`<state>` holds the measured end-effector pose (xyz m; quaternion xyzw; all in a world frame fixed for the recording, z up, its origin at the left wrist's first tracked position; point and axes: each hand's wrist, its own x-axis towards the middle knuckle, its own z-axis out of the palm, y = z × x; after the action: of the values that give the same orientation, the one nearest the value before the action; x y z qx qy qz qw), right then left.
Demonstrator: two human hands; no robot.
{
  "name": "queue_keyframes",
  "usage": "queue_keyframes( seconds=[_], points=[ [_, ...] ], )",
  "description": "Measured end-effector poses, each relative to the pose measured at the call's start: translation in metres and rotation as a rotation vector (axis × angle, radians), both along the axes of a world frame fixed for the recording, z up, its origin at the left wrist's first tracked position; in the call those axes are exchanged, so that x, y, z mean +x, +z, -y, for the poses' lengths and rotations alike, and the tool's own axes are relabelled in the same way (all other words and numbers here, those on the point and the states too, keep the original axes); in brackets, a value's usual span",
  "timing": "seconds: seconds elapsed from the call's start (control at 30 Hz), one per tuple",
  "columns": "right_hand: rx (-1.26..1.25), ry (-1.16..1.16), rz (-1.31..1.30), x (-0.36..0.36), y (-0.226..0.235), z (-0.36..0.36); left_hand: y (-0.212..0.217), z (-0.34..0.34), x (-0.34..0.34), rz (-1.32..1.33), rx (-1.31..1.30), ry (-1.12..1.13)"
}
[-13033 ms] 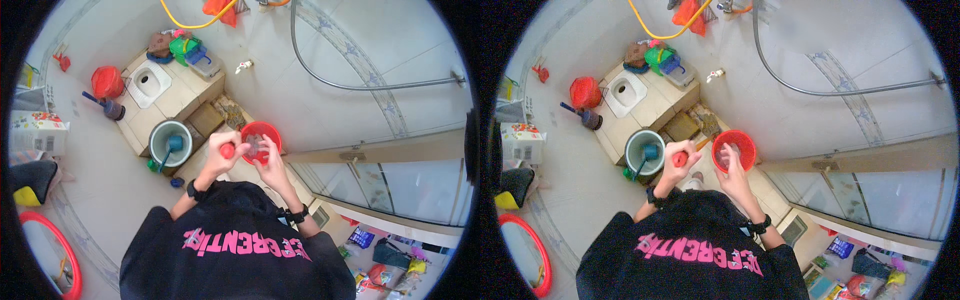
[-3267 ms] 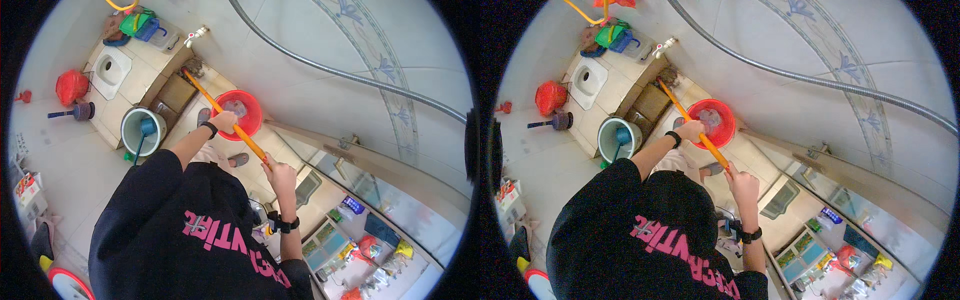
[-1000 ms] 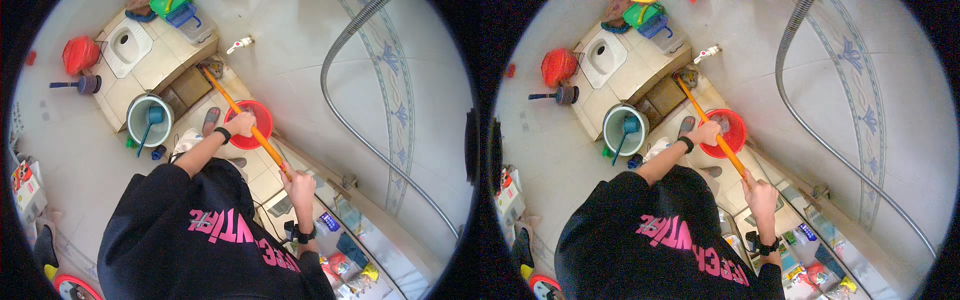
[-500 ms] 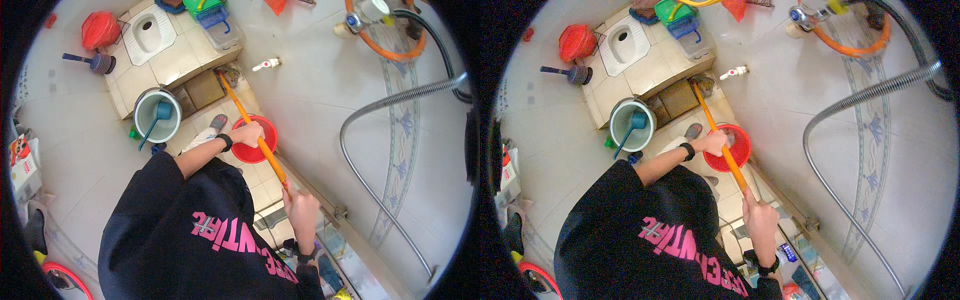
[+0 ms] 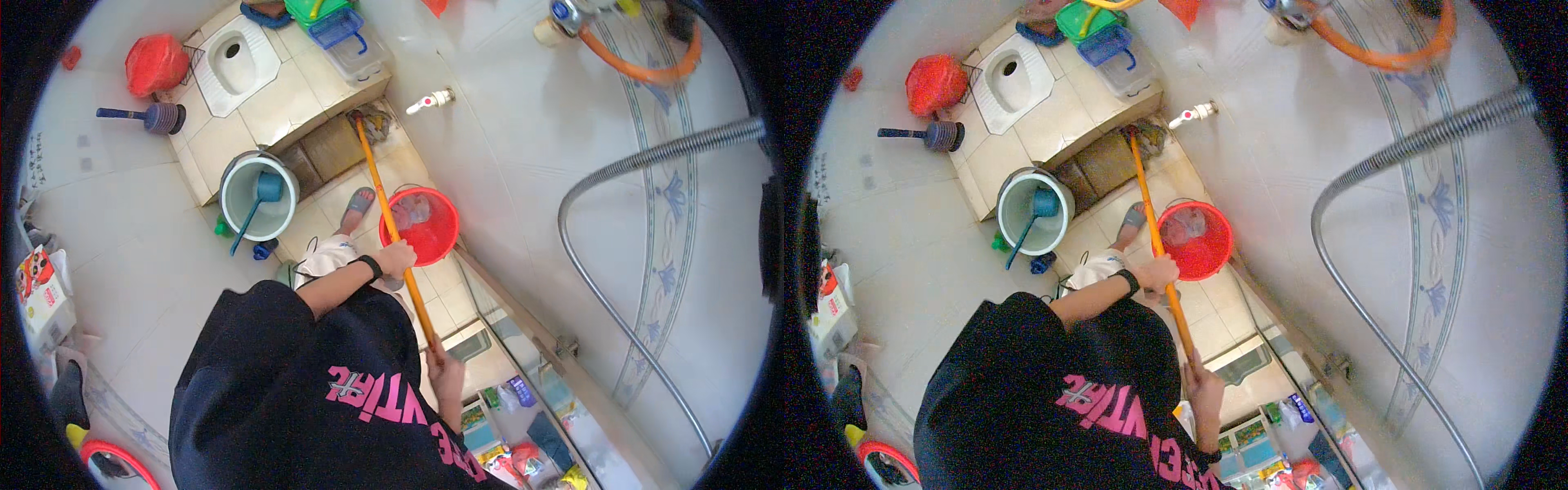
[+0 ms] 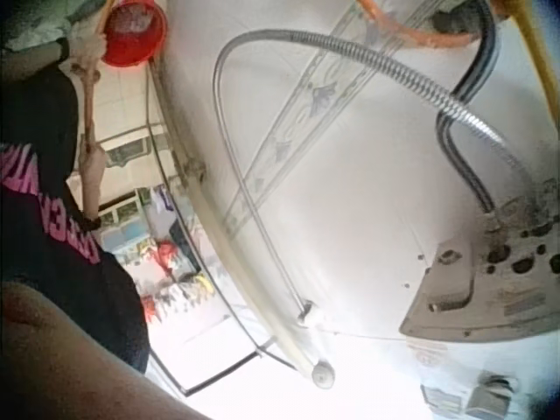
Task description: Mopping the bathroom floor and cleaning the mop.
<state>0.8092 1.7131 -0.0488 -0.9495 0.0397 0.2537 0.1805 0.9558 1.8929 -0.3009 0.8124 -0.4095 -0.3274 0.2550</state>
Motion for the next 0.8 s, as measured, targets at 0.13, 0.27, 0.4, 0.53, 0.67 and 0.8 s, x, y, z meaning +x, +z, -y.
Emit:
queue_keyframes(
  seconds=[0.13, 0.27, 0.4, 0.53, 0.67, 0.8],
  points=[
    [-0.189, 0.232, 0.131, 0.057, 0.043, 0.038, 0.012, 0.031, 0.022, 0.091, -0.284, 0.275],
    [-0.295, 0.434, 0.215, 0.110, 0.093, 0.038, 0.039, 0.045, 0.034, 0.163, -0.571, 0.693],
    [-0.447, 0.626, 0.146, 0.129, 0.095, 0.002, 0.047, 0.022, 0.046, 0.169, -0.559, 0.761],
    [-0.352, 0.600, 0.094, 0.139, 0.085, -0.022, 0.036, -0.005, 0.060, 0.176, -0.526, 0.604],
    [-0.138, 0.334, -0.001, 0.134, 0.074, -0.019, 0.024, -0.016, 0.064, 0.152, -0.491, 0.515],
    [0.172, -0.053, -0.033, 0.099, 0.048, -0.014, 0.008, -0.012, 0.063, 0.013, -0.391, 0.252]
  ],
)
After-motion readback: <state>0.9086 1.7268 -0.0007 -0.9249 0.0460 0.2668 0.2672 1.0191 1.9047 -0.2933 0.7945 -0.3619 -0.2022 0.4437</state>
